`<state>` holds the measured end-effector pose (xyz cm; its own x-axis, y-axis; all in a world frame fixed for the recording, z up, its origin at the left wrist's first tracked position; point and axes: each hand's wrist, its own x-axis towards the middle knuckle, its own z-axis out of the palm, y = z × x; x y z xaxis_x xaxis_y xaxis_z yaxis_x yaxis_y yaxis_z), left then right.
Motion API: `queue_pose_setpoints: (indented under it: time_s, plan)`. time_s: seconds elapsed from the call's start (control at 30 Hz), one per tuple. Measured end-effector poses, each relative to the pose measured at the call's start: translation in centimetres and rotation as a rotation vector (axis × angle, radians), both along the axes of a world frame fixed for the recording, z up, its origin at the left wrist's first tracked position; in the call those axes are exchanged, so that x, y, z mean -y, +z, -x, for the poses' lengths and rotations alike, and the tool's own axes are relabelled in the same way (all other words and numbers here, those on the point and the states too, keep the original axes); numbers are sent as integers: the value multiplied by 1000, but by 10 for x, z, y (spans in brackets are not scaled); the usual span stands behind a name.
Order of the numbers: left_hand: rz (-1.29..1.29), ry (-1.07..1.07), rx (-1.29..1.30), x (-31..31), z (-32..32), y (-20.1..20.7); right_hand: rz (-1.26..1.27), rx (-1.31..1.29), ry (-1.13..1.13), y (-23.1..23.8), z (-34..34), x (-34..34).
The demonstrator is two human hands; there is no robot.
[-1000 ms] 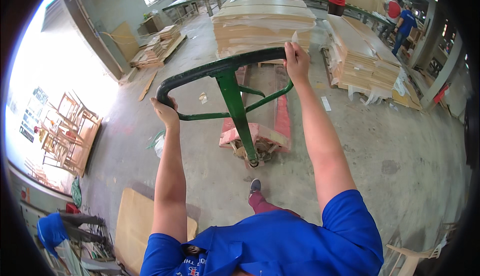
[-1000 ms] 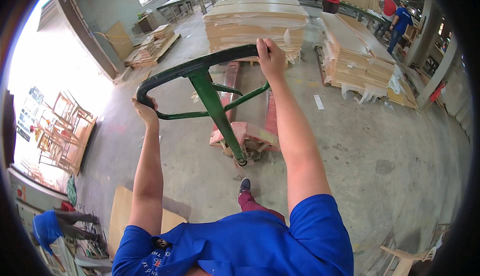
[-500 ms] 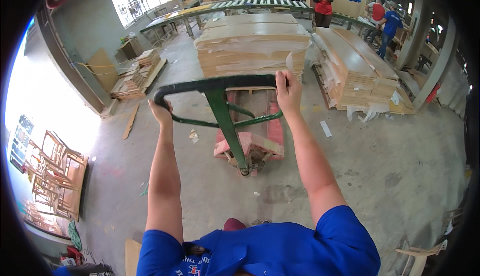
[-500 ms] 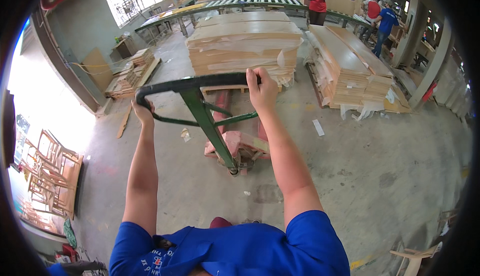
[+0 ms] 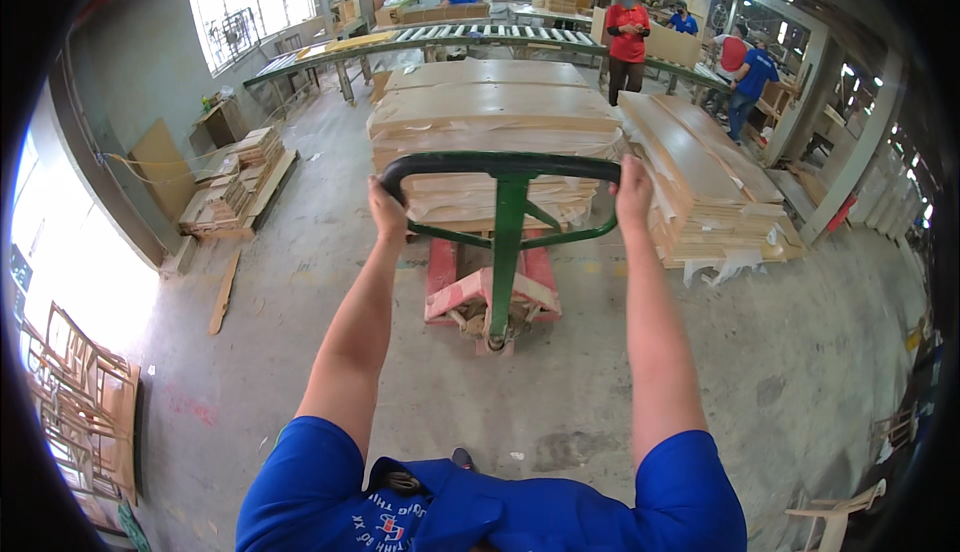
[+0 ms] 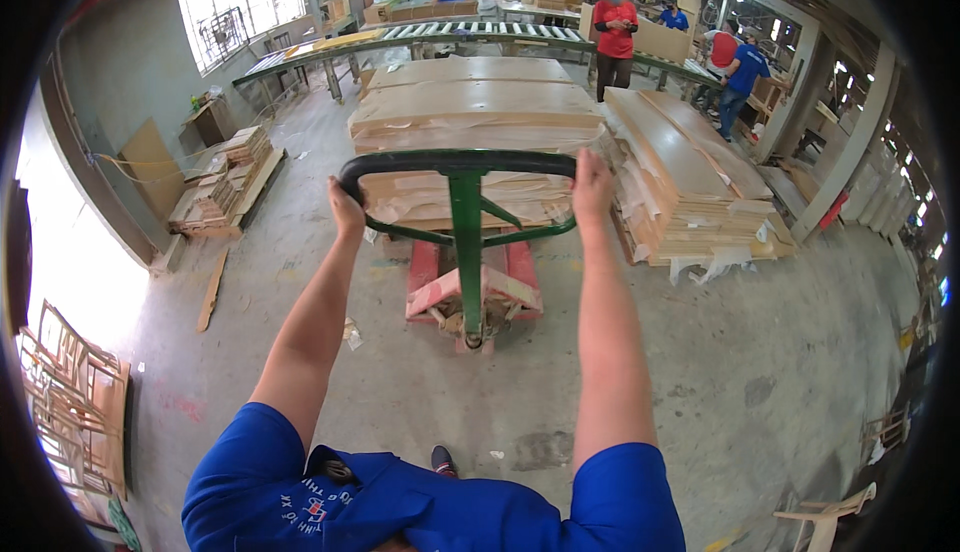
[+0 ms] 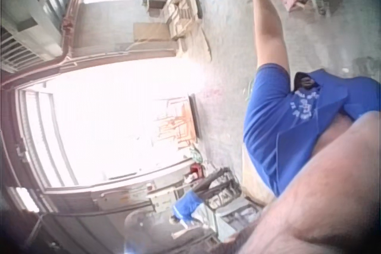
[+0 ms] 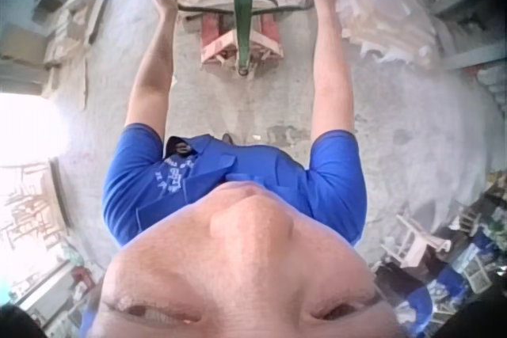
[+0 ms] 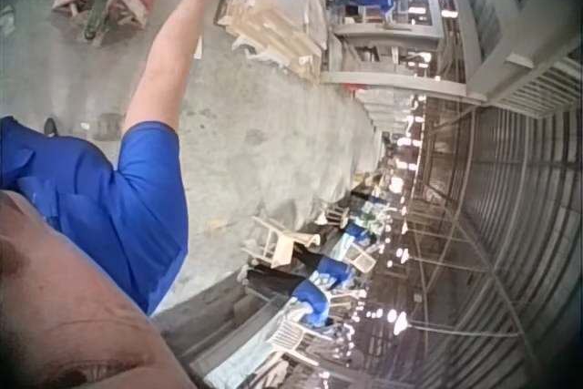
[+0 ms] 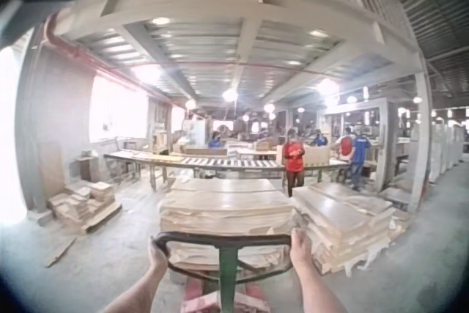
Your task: The person uses a manual pallet jack to move stacks of wooden boards and plastic-wrapped materials across a factory floor. They navigate around other workers and equipment, then remove plastic wrapping from a stack of boards.
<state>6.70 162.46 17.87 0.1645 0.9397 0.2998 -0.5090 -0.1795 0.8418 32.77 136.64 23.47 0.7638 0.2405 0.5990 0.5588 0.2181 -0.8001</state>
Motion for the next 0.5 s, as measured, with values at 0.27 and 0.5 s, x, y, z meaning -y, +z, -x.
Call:
queue_pose_setpoints:
  time_s: [0.27,0.5]
  plan:
    - [214,-409,-49,26,55,-47,186,-119,280,-33,22,67]
    - [-164,-919,-966,128,168,-52,609,-61,466,-90,105,196]
